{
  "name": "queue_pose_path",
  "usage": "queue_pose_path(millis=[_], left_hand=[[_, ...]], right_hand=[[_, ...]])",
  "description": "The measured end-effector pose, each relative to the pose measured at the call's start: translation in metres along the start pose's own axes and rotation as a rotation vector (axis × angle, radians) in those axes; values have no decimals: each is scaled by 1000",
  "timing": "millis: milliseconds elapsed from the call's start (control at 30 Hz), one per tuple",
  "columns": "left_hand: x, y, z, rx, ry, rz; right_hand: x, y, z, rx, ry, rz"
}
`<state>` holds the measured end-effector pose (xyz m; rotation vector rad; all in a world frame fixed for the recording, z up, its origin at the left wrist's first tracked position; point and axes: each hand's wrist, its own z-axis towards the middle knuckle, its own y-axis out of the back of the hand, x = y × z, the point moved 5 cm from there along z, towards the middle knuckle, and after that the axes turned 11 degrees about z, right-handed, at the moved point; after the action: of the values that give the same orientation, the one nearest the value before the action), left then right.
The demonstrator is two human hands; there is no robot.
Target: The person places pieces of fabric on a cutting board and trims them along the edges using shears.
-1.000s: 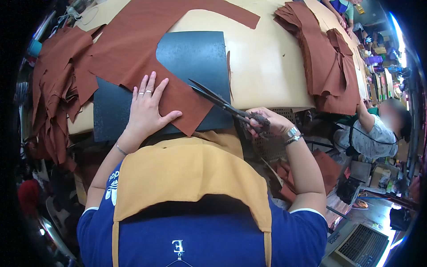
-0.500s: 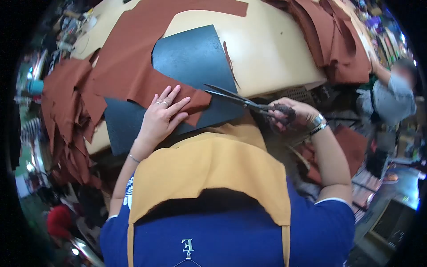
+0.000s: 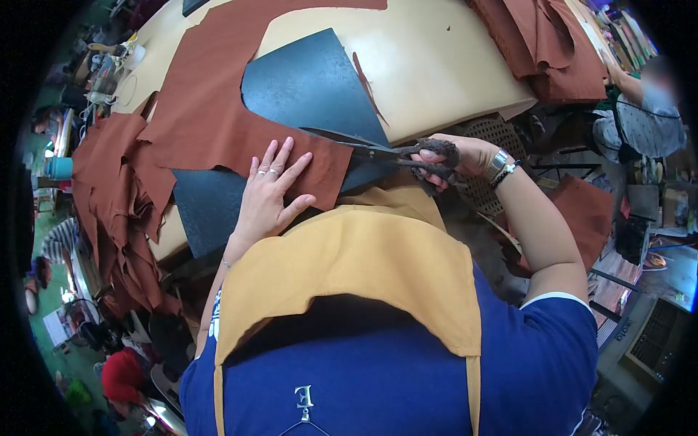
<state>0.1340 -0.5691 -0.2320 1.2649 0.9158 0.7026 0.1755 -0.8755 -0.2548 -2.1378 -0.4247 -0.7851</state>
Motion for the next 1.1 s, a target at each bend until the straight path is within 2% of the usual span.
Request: queue_pose_path(millis=[100, 300, 700, 1100], left_hand=[[0, -1, 0, -3, -6, 21], [-1, -1, 1, -7, -6, 35], [-3, -1, 2, -24, 5, 47], [-8, 2, 2, -38, -1, 68]], right_hand=[[10, -7, -1, -10, 24, -106], [17, -10, -10, -121, -61, -224], [11, -16, -27, -214, -88, -240], [11, -26, -2, -168, -40, -204]])
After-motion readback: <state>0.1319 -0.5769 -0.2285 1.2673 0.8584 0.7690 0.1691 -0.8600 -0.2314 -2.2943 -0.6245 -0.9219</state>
